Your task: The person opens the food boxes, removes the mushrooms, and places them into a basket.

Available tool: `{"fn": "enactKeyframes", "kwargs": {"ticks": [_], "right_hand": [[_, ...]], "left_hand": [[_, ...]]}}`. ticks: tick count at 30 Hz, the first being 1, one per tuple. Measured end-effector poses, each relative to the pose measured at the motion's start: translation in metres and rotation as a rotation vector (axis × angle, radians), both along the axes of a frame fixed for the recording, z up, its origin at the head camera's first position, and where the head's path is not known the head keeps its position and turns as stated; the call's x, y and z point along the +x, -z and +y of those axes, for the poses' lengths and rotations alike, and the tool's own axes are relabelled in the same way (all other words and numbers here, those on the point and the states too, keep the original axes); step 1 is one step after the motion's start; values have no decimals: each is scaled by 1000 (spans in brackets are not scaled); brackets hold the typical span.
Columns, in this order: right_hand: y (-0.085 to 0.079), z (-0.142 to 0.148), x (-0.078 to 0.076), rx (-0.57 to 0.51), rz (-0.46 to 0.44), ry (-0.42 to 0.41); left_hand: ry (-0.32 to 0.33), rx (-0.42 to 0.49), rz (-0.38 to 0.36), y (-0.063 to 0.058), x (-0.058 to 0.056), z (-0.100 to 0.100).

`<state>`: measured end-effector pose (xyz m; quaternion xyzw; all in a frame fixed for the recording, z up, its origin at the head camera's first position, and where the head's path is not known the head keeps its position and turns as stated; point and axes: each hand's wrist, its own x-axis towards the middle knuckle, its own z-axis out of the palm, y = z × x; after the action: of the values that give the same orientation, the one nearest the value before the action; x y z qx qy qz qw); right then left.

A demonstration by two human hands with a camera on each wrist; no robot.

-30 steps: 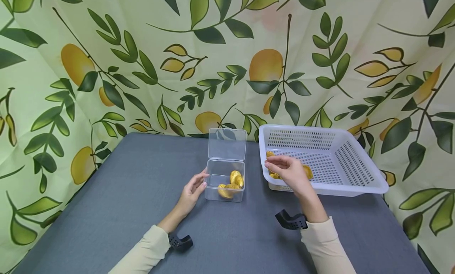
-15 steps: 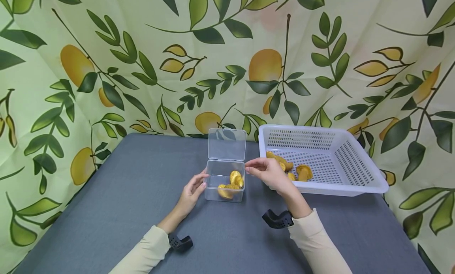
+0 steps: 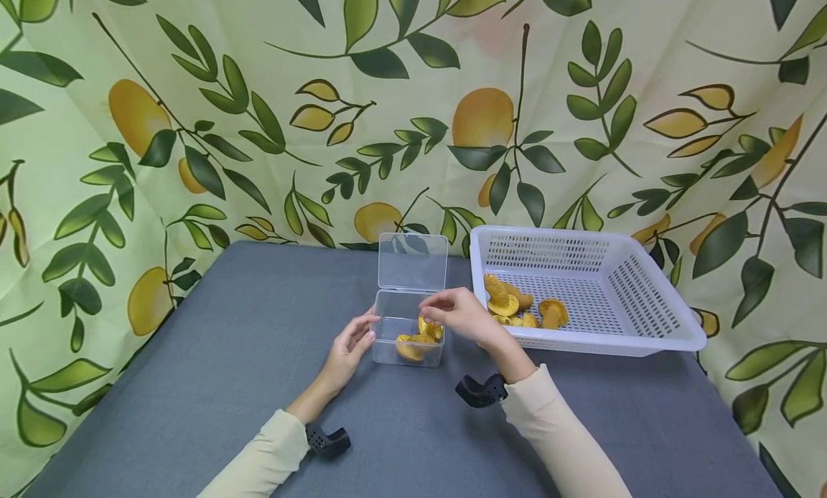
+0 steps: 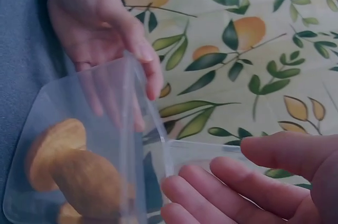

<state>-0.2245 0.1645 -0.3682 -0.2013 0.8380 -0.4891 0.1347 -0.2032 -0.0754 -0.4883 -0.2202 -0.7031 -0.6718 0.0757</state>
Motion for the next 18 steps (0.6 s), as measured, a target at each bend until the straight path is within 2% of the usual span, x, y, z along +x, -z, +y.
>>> {"fn": "enactKeyframes", "kwargs": {"ticks": [5, 12, 18], "right_hand": [[8, -11, -7, 58, 13, -59], [11, -21, -17, 211, 92, -136], [15, -26, -25, 275, 85, -168]], "left_hand": [[0, 4, 11, 1, 0, 0], [0, 1, 13, 0, 1, 0], [-3, -3, -6, -2, 2, 0]]}}
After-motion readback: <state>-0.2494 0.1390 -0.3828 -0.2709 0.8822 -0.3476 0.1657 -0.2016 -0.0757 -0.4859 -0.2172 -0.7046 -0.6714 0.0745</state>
